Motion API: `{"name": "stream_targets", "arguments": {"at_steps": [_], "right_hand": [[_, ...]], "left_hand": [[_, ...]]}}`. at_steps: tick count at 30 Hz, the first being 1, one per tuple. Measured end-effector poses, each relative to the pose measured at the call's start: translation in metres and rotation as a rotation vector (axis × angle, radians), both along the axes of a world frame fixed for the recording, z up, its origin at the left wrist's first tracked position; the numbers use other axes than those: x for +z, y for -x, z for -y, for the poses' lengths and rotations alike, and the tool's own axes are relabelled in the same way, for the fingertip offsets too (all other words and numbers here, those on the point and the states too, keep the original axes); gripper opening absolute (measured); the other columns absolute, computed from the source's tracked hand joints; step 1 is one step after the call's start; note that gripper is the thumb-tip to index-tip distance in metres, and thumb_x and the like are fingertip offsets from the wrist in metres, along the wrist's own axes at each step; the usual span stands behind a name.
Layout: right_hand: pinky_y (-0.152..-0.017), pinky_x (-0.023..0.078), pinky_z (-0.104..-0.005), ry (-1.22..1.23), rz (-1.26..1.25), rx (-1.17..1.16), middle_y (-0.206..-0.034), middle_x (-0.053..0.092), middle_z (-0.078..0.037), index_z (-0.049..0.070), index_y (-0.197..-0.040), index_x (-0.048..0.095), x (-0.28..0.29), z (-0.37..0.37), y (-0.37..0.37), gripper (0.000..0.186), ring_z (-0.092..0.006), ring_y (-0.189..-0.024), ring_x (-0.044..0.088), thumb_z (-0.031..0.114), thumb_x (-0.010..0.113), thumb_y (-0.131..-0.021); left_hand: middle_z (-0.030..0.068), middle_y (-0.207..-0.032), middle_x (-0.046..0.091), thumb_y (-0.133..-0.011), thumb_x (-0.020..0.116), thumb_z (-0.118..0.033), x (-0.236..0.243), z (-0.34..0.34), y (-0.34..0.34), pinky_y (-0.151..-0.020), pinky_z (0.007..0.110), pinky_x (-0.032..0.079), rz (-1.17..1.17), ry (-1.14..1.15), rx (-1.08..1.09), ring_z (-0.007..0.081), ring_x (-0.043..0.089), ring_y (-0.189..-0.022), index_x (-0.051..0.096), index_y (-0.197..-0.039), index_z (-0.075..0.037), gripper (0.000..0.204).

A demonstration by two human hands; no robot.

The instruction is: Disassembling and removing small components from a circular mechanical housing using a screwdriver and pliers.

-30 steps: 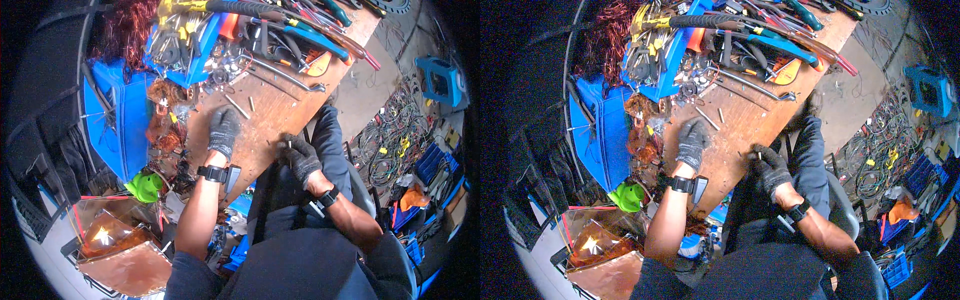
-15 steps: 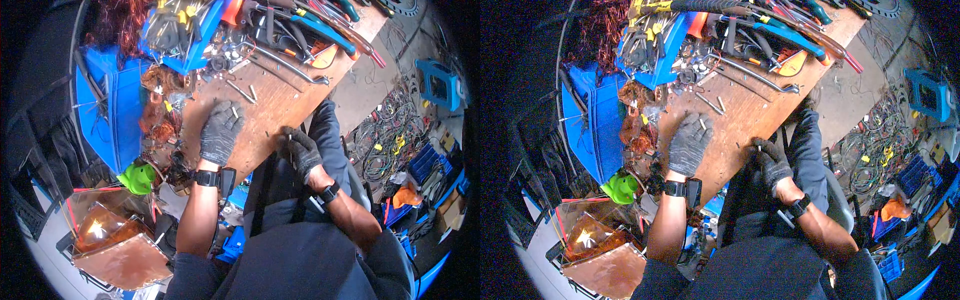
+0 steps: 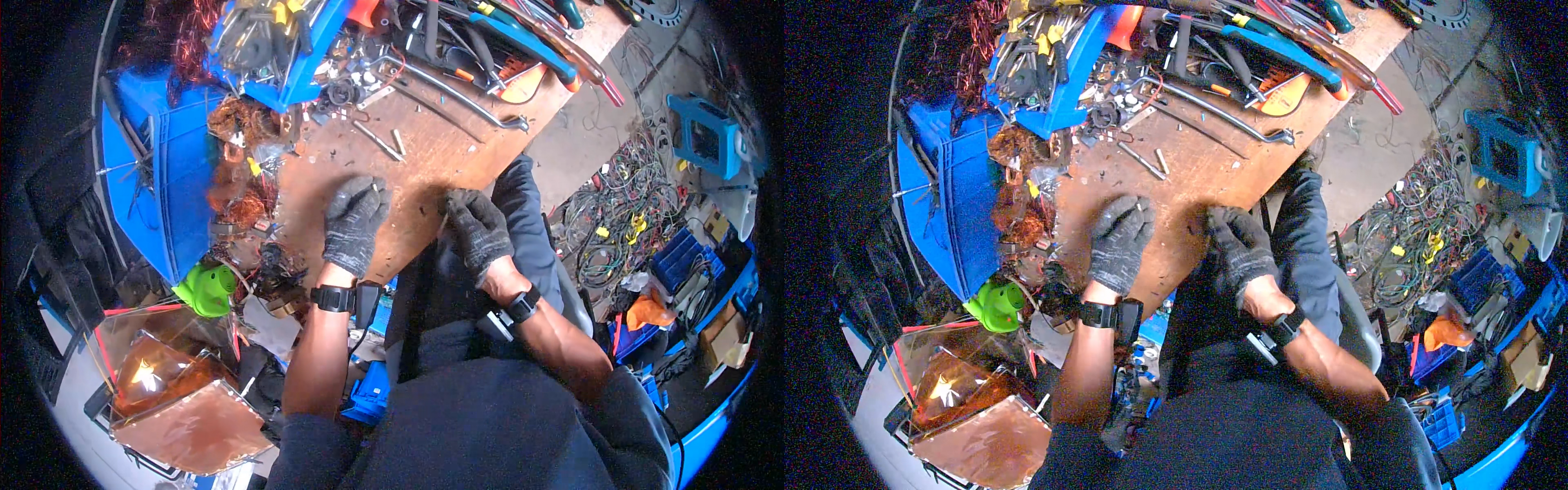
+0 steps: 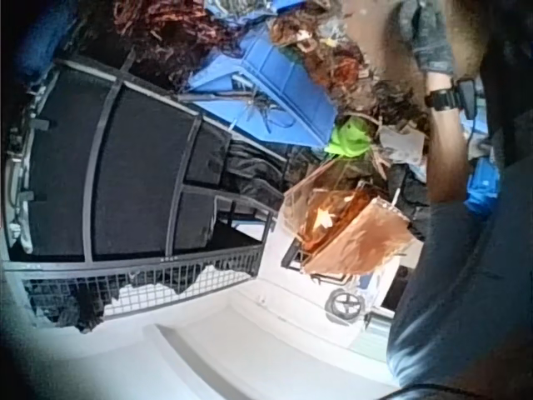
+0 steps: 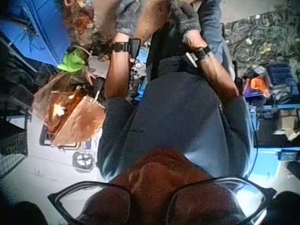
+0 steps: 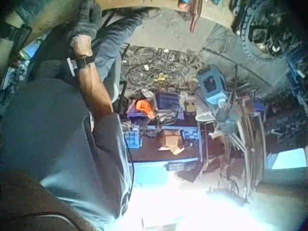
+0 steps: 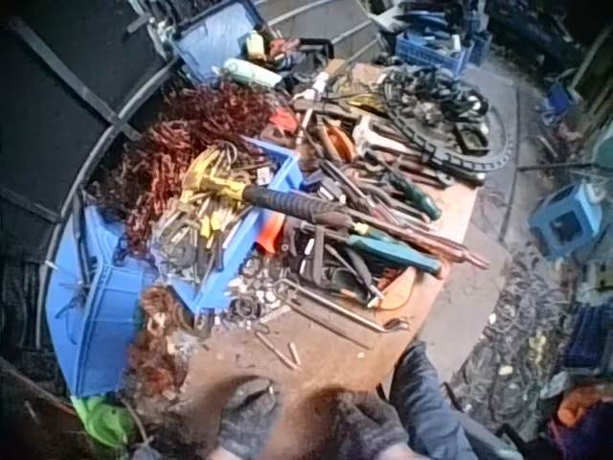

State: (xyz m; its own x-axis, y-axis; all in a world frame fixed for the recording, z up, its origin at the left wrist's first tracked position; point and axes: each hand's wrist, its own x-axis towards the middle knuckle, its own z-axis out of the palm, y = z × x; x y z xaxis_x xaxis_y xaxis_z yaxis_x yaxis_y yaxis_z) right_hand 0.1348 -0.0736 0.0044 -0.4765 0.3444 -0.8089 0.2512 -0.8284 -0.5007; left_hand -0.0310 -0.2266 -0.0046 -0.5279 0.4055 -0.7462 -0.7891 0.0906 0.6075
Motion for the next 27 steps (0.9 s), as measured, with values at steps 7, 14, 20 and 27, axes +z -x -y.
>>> {"name": "stream_targets", "arguments": {"at_steps": [7,14,20,27], "right_hand": [[-0.066,0.053,-0.0263,0.145,-0.002,-0.191,-0.093,0.067,0.0,0.009,-0.11,0.068,0.003,-0.006,0.021,0.015,-0.0126,-0.077,0.062,0.019,0.065,-0.1],[-0.069,0.053,-0.0255,0.29,-0.144,-0.179,-0.101,0.071,-0.008,0.001,-0.12,0.064,0.003,-0.005,0.026,0.024,-0.0157,-0.081,0.065,0.013,0.062,-0.1],[-0.078,0.052,-0.0266,0.265,-0.28,-0.022,-0.105,0.071,-0.005,0.002,-0.124,0.063,0.004,-0.007,0.023,0.031,-0.0141,-0.09,0.065,0.025,0.057,-0.104],[-0.082,0.053,-0.0271,0.292,-0.257,-0.008,-0.11,0.071,-0.004,0.004,-0.124,0.065,0.009,-0.011,0.019,0.035,-0.014,-0.097,0.066,0.032,0.057,-0.104]], "left_hand": [[0.0077,-0.11,0.07,-0.095,0.067,-0.007,0.0,0.003,-0.022,-0.079,0.033,0.058,0.026,0.17,0.005,0.0199,0.067,-0.095,0.064,-0.117,-0.007,0.022],[0.0085,-0.097,0.07,-0.097,0.066,-0.01,0.021,-0.01,-0.037,-0.071,0.027,0.056,0.179,0.046,0.119,0.0135,0.067,-0.083,0.065,-0.117,-0.002,0.021],[0.0041,-0.098,0.07,-0.092,0.07,-0.004,0.038,-0.015,-0.043,-0.073,0.025,0.054,-0.246,0.227,-0.189,0.0109,0.065,-0.083,0.067,-0.116,-0.002,0.024],[0.0016,-0.097,0.068,-0.091,0.071,-0.003,0.041,-0.016,-0.044,-0.074,0.025,0.053,-0.354,0.272,-0.217,0.0098,0.063,-0.085,0.068,-0.115,-0.002,0.024]]}}
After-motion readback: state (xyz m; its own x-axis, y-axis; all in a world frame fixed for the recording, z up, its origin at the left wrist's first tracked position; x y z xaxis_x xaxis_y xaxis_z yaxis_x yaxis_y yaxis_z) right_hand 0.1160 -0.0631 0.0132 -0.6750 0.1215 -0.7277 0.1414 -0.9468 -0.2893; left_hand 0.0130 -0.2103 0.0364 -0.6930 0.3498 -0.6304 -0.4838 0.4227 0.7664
